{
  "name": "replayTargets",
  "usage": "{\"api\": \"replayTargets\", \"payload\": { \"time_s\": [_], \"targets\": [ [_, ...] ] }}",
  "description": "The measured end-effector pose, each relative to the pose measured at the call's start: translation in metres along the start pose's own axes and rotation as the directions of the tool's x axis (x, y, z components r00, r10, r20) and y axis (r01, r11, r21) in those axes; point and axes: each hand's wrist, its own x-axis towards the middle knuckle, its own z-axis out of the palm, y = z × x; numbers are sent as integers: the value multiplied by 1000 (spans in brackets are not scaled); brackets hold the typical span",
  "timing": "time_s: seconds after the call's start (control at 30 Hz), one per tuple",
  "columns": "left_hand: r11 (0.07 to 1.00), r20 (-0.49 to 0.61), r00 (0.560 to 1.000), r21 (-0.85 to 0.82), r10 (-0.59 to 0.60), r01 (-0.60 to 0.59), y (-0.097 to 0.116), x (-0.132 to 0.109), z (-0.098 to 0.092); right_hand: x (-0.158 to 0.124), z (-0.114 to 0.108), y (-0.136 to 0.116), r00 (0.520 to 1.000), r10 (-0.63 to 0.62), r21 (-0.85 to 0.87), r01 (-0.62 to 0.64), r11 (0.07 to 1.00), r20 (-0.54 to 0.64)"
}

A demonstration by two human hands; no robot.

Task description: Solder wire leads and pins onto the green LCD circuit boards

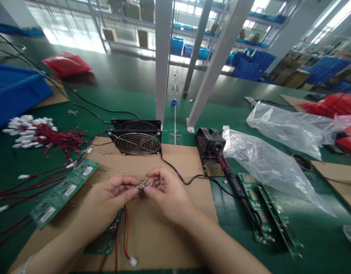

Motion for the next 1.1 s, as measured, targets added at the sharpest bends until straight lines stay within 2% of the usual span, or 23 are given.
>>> {"api": "replayTargets", "payload": {
  "time_s": [0.17, 0.3, 0.4, 0.5, 0.57, 0.7, 0.87, 1.1],
  "targets": [
    [990, -75, 988, 44, 135, -132, -5, 0, 0, 2, 1, -1, 987, 136, 32, -139, 990, 81],
    [967, -124, 967, 153, 221, -202, -3, -2, 3, 1, 2, -2, 981, 182, 77, -188, 979, 73],
    [985, -155, 979, 135, 129, -108, 0, -2, 4, 1, 3, 0, 985, 166, 130, -172, 977, 54],
    [1000, -156, 988, -9, -6, 4, 4, 0, 2, 3, 2, 4, 992, 122, 190, -127, 974, 35],
    [995, -135, 990, -93, -49, 37, 6, 1, 0, 4, 1, 6, 995, 94, 221, -97, 970, 22],
    [980, -105, 991, -192, -77, 56, 6, 1, -1, 5, 1, 6, 998, 59, 254, -61, 965, 14],
    [988, -156, 987, -152, -33, 9, 3, 0, 2, 3, 2, 6, 997, 67, 241, -76, 968, 47],
    [974, -89, 992, -214, -92, 72, 6, 1, 3, -1, 6, 10, 986, -30, 92, 46, 995, -166]
  ]
}}
